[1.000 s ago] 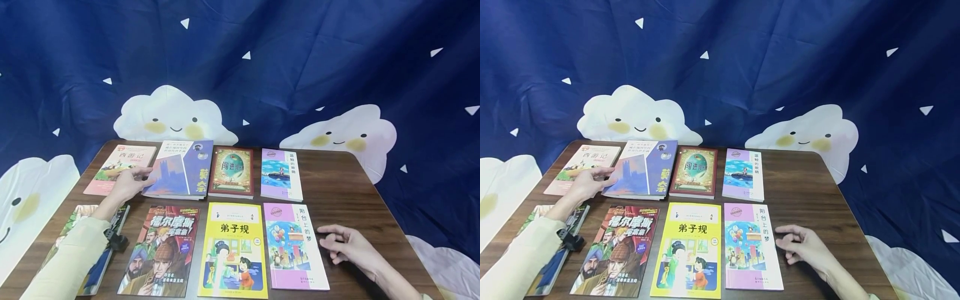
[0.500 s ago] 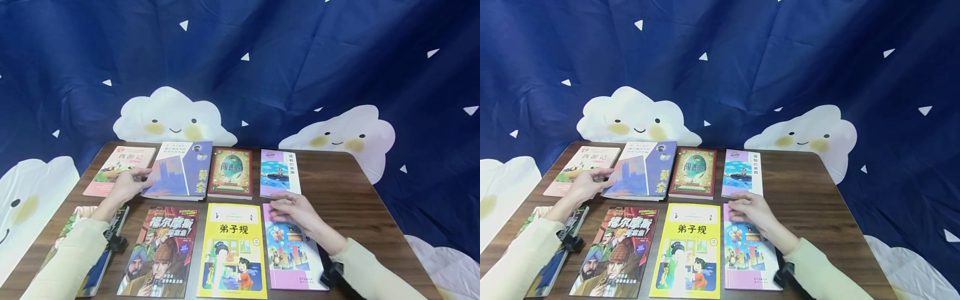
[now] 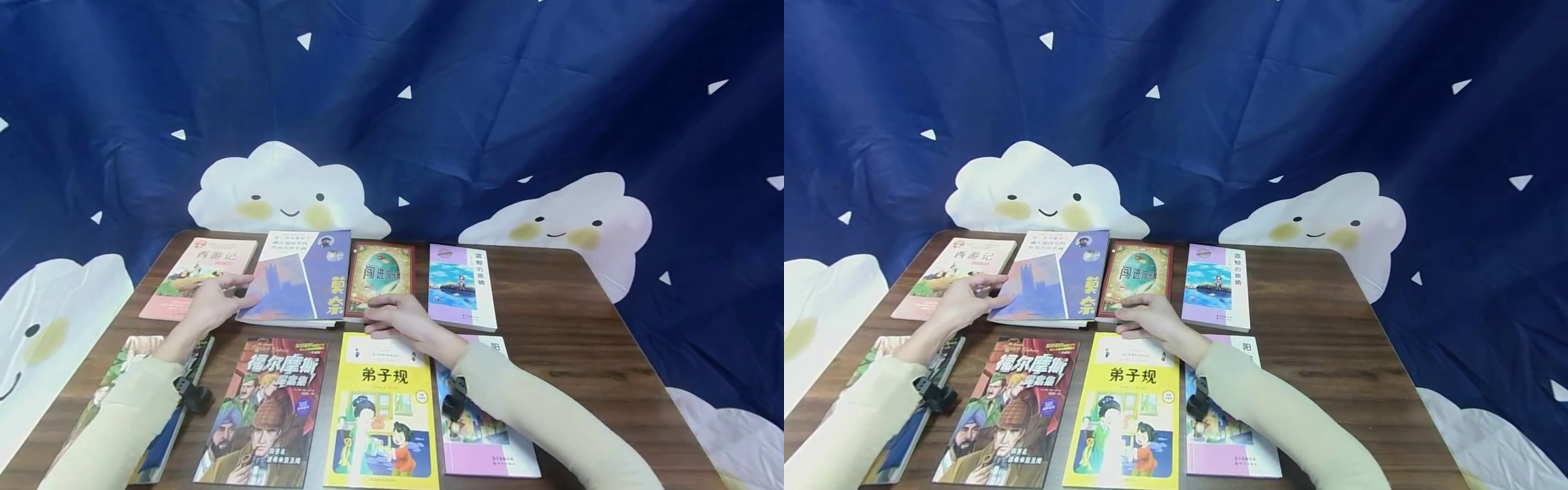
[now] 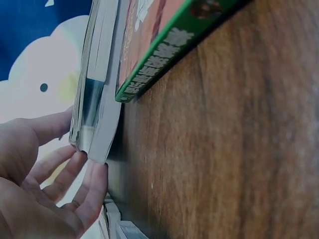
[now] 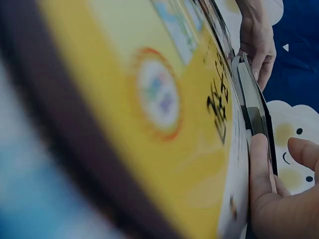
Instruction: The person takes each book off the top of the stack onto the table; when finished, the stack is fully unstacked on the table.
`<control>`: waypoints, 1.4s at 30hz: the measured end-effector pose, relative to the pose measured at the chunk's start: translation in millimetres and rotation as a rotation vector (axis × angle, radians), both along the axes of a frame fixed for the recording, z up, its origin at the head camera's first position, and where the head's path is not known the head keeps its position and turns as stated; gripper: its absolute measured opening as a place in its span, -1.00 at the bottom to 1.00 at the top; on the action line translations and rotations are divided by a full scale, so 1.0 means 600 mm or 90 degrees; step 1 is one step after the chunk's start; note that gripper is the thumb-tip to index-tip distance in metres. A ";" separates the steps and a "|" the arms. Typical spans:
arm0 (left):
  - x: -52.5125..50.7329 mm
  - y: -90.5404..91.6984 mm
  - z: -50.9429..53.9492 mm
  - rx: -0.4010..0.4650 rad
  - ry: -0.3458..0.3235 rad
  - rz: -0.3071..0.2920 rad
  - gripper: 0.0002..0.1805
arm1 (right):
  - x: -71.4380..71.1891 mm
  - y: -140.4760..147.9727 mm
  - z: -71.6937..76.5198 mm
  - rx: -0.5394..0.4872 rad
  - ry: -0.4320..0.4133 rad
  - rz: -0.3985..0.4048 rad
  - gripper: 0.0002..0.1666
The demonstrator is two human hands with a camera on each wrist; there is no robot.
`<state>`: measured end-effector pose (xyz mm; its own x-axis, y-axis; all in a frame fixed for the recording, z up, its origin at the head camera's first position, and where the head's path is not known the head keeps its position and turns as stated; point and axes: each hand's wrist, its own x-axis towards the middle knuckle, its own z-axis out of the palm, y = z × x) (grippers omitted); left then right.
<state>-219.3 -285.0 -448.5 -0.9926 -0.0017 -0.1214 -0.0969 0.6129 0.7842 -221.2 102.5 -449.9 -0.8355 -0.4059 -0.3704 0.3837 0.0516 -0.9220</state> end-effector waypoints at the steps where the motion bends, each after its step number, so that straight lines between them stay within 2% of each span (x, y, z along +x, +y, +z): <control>1: 0.000 0.001 0.000 0.003 -0.001 0.000 -0.24 | -0.003 -0.010 0.000 0.002 -0.002 0.000 -0.42; 11: 0.000 0.002 -0.001 0.000 0.001 0.011 -0.24 | -0.032 -0.086 0.014 0.046 0.000 -0.024 -0.38; 18: -0.001 0.006 0.001 0.004 -0.003 0.014 -0.24 | -0.052 -0.103 0.007 0.072 0.000 -0.056 -0.29; 23: -0.003 0.005 0.002 0.001 -0.006 0.010 -0.22 | -0.056 -0.105 0.004 0.057 0.012 -0.077 -0.31; 32: 0.002 -0.002 0.005 -0.014 0.020 0.000 -0.30 | -0.052 -0.072 0.007 0.016 -0.002 -0.081 -0.33; 38: 0.001 -0.007 0.005 -0.022 0.004 -0.009 -0.30 | -0.041 -0.029 0.017 -0.012 -0.005 -0.081 -0.33; 42: -0.002 -0.009 -0.001 -0.037 0.000 -0.012 -0.32 | -0.031 0.008 0.023 -0.047 0.005 -0.072 -0.30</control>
<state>-220.2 -290.4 -449.2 -0.9925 0.0105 -0.1218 -0.0846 0.6595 0.7469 -239.6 107.6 -435.9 -0.8801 -0.3353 -0.3362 0.3761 -0.0601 -0.9246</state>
